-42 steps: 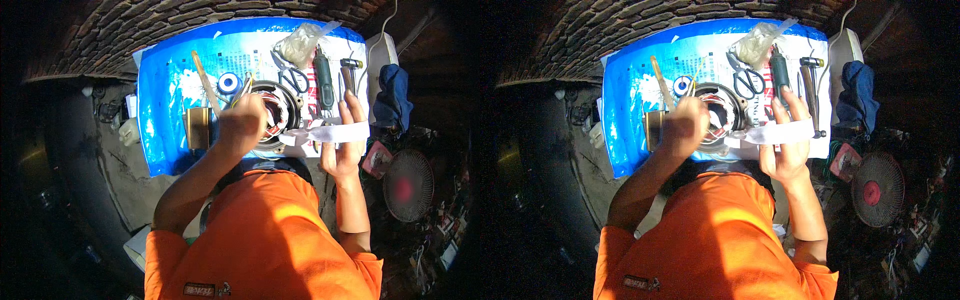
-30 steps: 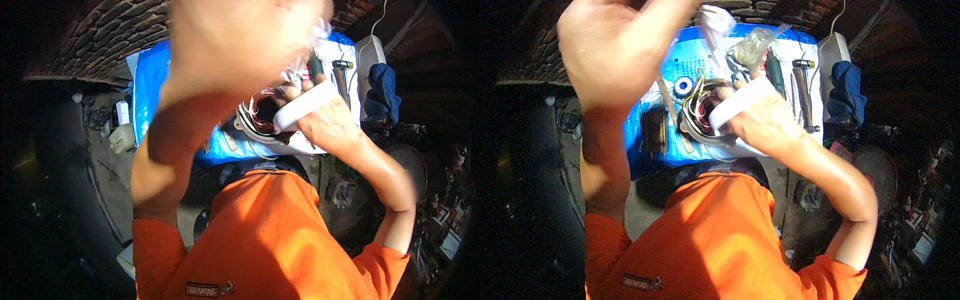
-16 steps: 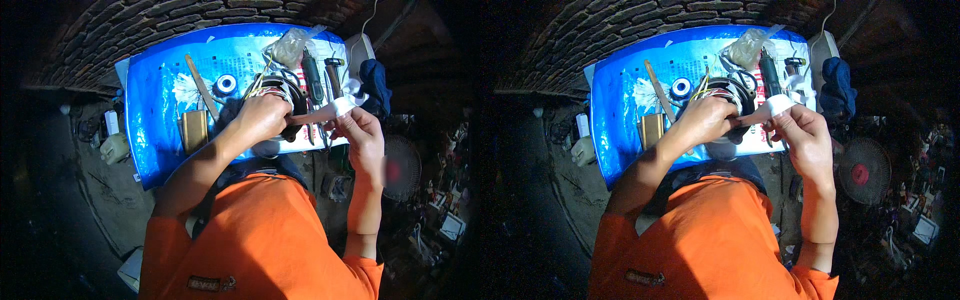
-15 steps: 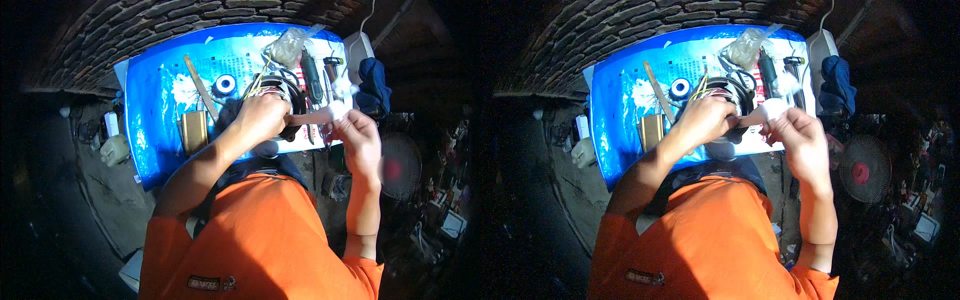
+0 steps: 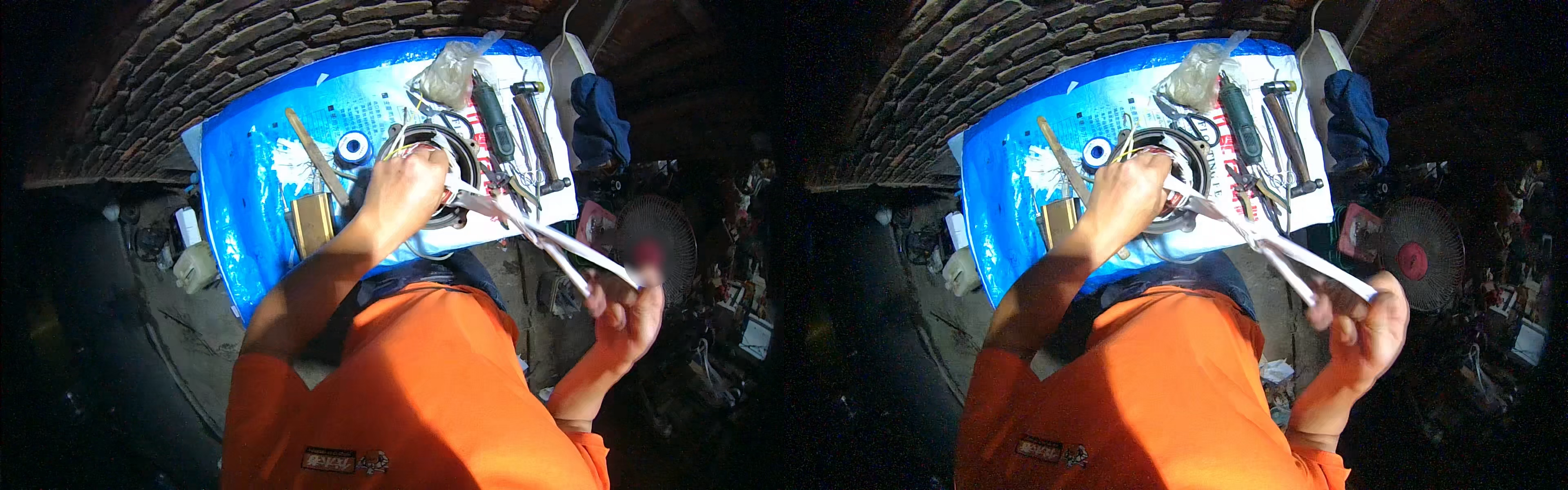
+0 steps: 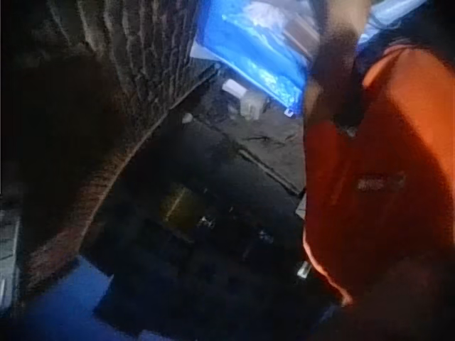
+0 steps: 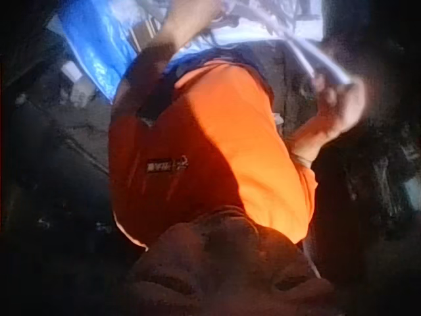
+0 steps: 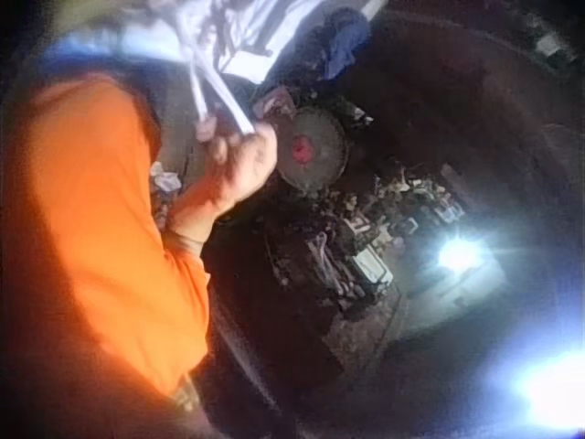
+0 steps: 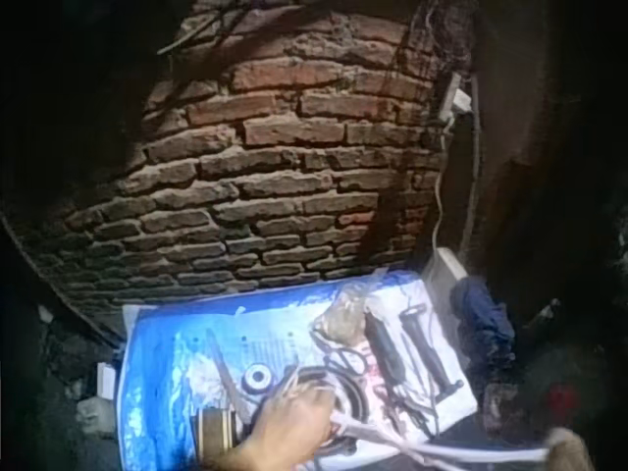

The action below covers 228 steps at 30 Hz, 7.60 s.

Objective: The person wraps white tape around the wires of a circular electrical component, likely a motor stator, to secure and insulate the connections. They repeatedly pull tape, wrap it around the wires, and press it down with their fingers.

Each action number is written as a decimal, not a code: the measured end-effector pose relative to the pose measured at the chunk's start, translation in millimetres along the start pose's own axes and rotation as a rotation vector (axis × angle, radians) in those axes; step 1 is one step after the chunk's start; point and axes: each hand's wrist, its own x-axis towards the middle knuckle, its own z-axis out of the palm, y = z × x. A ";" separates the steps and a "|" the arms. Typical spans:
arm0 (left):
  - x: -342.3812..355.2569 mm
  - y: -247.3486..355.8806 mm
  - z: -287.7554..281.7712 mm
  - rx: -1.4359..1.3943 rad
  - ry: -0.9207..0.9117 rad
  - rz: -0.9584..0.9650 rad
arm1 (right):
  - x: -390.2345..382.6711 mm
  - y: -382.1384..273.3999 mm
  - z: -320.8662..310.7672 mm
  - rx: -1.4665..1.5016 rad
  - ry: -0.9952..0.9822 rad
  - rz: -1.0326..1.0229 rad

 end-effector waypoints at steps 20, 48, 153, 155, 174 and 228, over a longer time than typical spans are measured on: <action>9.9 -4.5 8.0 0.176 -0.376 -0.101 | -104.3 -110.0 -162.4 -0.254 0.624 -0.418; 21.6 2.9 10.2 0.086 -0.444 -0.334 | 35.8 8.7 -140.4 0.042 0.133 -0.051; -10.7 14.2 8.9 -0.476 0.101 -0.434 | 176.2 111.7 100.4 -1.312 -1.343 -0.547; -16.4 11.6 17.1 -0.508 0.207 -0.414 | 185.9 109.0 111.1 -0.950 -1.271 0.044; 17.4 42.4 17.1 0.067 -0.248 -0.888 | 214.3 131.3 109.1 -0.643 -1.258 0.731; -22.9 40.4 16.4 -0.316 -0.015 -0.615 | 189.8 112.5 89.5 -0.703 -1.413 0.825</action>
